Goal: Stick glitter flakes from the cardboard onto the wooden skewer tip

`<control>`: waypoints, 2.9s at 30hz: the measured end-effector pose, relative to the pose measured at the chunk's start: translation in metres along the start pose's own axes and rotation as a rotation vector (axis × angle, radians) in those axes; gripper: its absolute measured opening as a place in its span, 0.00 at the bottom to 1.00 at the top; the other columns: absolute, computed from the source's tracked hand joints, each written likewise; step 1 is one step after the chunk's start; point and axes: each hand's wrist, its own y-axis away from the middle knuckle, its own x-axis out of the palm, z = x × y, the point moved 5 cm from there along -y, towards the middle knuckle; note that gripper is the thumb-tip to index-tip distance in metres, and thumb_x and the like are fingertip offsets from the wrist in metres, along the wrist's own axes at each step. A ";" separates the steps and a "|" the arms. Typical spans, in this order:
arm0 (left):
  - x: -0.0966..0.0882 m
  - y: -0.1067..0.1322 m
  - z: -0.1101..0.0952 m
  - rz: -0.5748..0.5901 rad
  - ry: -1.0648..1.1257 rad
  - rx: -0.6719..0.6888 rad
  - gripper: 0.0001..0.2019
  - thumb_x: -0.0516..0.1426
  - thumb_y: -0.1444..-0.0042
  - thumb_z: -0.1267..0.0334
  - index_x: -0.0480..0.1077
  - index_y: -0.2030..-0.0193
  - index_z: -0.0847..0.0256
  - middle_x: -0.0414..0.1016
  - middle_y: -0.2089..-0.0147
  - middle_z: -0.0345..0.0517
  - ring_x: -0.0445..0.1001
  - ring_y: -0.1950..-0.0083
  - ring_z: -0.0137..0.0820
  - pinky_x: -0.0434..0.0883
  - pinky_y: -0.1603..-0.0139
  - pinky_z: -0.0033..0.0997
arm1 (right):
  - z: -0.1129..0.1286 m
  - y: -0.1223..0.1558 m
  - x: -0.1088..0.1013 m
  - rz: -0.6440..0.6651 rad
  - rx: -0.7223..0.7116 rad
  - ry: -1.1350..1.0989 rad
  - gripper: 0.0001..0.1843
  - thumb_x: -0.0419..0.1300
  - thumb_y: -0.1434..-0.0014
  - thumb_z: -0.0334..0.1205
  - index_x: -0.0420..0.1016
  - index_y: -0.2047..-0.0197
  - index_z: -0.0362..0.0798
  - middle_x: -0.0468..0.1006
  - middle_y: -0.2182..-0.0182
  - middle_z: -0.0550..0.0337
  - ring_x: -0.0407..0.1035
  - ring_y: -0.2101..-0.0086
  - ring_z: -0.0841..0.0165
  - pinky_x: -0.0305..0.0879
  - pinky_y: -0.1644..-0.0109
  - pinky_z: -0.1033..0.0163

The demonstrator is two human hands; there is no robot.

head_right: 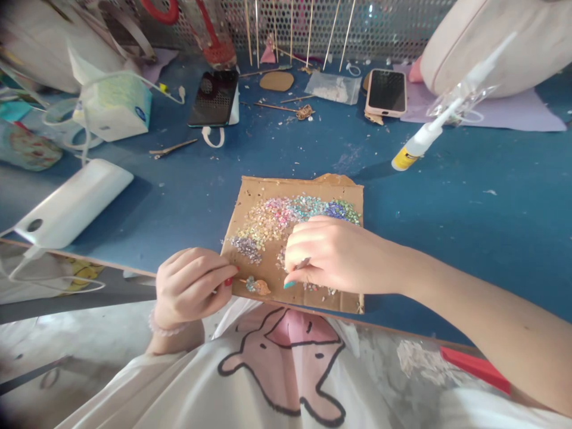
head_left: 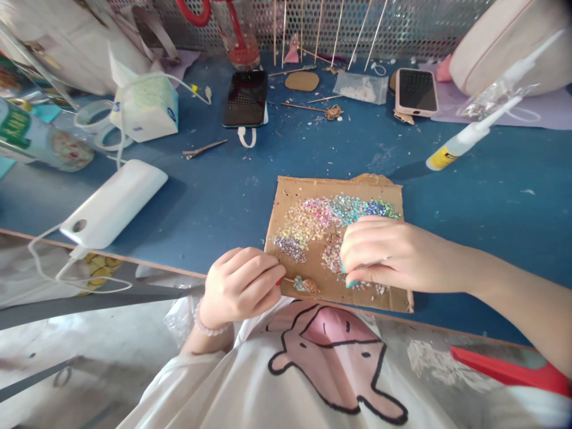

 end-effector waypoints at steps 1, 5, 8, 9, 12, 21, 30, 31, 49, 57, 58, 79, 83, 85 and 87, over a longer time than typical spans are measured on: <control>0.000 0.000 0.000 0.000 -0.001 -0.001 0.08 0.56 0.46 0.76 0.72 0.61 0.63 0.76 0.66 0.43 0.72 0.68 0.31 0.67 0.70 0.33 | 0.000 0.000 0.000 -0.003 -0.004 0.003 0.18 0.52 0.27 0.45 0.72 0.68 0.47 0.75 0.73 0.61 0.67 0.67 0.70 0.62 0.57 0.61; -0.001 0.000 0.000 -0.004 -0.010 -0.005 0.09 0.56 0.47 0.75 0.72 0.60 0.62 0.76 0.66 0.42 0.73 0.68 0.31 0.67 0.70 0.33 | -0.001 0.000 0.002 -0.007 -0.009 -0.007 0.18 0.53 0.28 0.45 0.72 0.68 0.47 0.75 0.73 0.62 0.66 0.68 0.71 0.62 0.57 0.62; 0.000 0.001 0.000 -0.004 -0.016 -0.009 0.10 0.56 0.47 0.75 0.72 0.60 0.61 0.76 0.67 0.42 0.73 0.68 0.31 0.67 0.70 0.32 | -0.002 0.000 0.002 -0.010 0.003 -0.009 0.18 0.53 0.28 0.45 0.72 0.68 0.47 0.75 0.73 0.62 0.66 0.68 0.71 0.63 0.57 0.62; 0.000 0.001 0.000 -0.004 -0.015 -0.009 0.10 0.56 0.47 0.75 0.72 0.60 0.61 0.76 0.67 0.42 0.73 0.68 0.31 0.67 0.70 0.32 | -0.002 0.000 0.002 -0.004 0.005 -0.005 0.17 0.53 0.28 0.45 0.72 0.68 0.47 0.75 0.72 0.62 0.66 0.68 0.71 0.63 0.57 0.62; 0.001 0.000 0.000 -0.006 -0.003 -0.002 0.09 0.57 0.47 0.75 0.72 0.60 0.62 0.76 0.67 0.43 0.73 0.68 0.31 0.66 0.70 0.33 | 0.000 0.001 0.001 0.020 -0.001 0.011 0.17 0.53 0.28 0.44 0.73 0.67 0.47 0.75 0.72 0.61 0.66 0.67 0.70 0.63 0.57 0.61; -0.001 0.000 -0.001 -0.010 0.000 0.004 0.08 0.57 0.47 0.76 0.72 0.61 0.63 0.75 0.67 0.43 0.71 0.68 0.31 0.66 0.70 0.33 | 0.006 0.000 -0.001 0.067 0.006 0.005 0.14 0.54 0.29 0.41 0.74 0.65 0.46 0.76 0.71 0.60 0.68 0.65 0.69 0.65 0.54 0.60; -0.001 0.001 0.000 -0.013 -0.006 0.004 0.08 0.57 0.46 0.75 0.72 0.61 0.62 0.76 0.67 0.43 0.72 0.68 0.30 0.66 0.70 0.33 | 0.004 -0.006 -0.003 -0.095 -0.020 -0.008 0.12 0.56 0.29 0.40 0.74 0.65 0.47 0.79 0.70 0.61 0.70 0.66 0.71 0.66 0.54 0.61; -0.001 0.001 0.000 -0.013 -0.004 0.004 0.08 0.57 0.46 0.75 0.72 0.61 0.62 0.76 0.67 0.43 0.72 0.68 0.30 0.66 0.70 0.33 | 0.002 -0.008 -0.002 -0.126 -0.016 0.014 0.11 0.56 0.29 0.39 0.74 0.65 0.48 0.79 0.70 0.61 0.71 0.66 0.71 0.66 0.54 0.60; 0.001 0.000 0.000 -0.015 0.008 0.007 0.07 0.58 0.46 0.75 0.72 0.61 0.64 0.76 0.66 0.44 0.71 0.67 0.31 0.66 0.69 0.33 | -0.011 -0.014 0.012 -0.278 0.041 0.085 0.08 0.60 0.32 0.36 0.76 0.64 0.46 0.81 0.68 0.60 0.74 0.65 0.70 0.65 0.54 0.61; -0.001 0.000 0.000 -0.017 0.001 0.001 0.08 0.57 0.46 0.75 0.73 0.61 0.63 0.76 0.66 0.43 0.72 0.67 0.31 0.66 0.69 0.33 | -0.014 -0.017 0.016 -0.261 0.047 0.093 0.09 0.59 0.31 0.37 0.76 0.65 0.47 0.81 0.69 0.61 0.73 0.66 0.70 0.66 0.54 0.61; -0.001 0.000 0.000 -0.017 -0.001 0.001 0.08 0.57 0.46 0.75 0.73 0.61 0.62 0.76 0.66 0.43 0.72 0.67 0.31 0.66 0.69 0.33 | -0.013 -0.017 0.016 -0.267 0.044 0.090 0.09 0.59 0.32 0.37 0.76 0.65 0.47 0.81 0.69 0.62 0.73 0.66 0.70 0.66 0.54 0.61; 0.001 0.001 0.000 -0.016 -0.005 0.003 0.08 0.57 0.46 0.75 0.72 0.61 0.63 0.76 0.66 0.43 0.72 0.68 0.31 0.66 0.70 0.33 | -0.009 -0.014 0.013 -0.271 0.026 0.153 0.09 0.59 0.31 0.37 0.77 0.64 0.47 0.82 0.68 0.62 0.74 0.66 0.71 0.65 0.56 0.61; 0.001 0.000 -0.001 -0.012 -0.003 0.004 0.07 0.57 0.46 0.74 0.73 0.61 0.63 0.76 0.67 0.43 0.72 0.68 0.31 0.66 0.70 0.34 | -0.009 -0.016 0.014 -0.269 0.022 0.152 0.09 0.59 0.31 0.37 0.77 0.64 0.47 0.82 0.69 0.62 0.73 0.66 0.71 0.65 0.55 0.61; 0.000 0.000 0.000 -0.012 -0.002 0.008 0.07 0.57 0.46 0.75 0.73 0.61 0.63 0.76 0.66 0.43 0.72 0.68 0.31 0.66 0.70 0.34 | -0.008 -0.017 0.014 -0.278 0.009 0.147 0.09 0.60 0.32 0.36 0.77 0.65 0.47 0.81 0.69 0.62 0.73 0.66 0.71 0.66 0.55 0.61; 0.000 0.000 0.000 -0.013 -0.002 0.010 0.07 0.58 0.46 0.75 0.72 0.61 0.63 0.76 0.66 0.43 0.72 0.67 0.31 0.66 0.70 0.34 | -0.007 -0.017 0.013 -0.285 0.010 0.140 0.08 0.60 0.32 0.36 0.77 0.64 0.47 0.81 0.69 0.61 0.73 0.66 0.71 0.66 0.55 0.61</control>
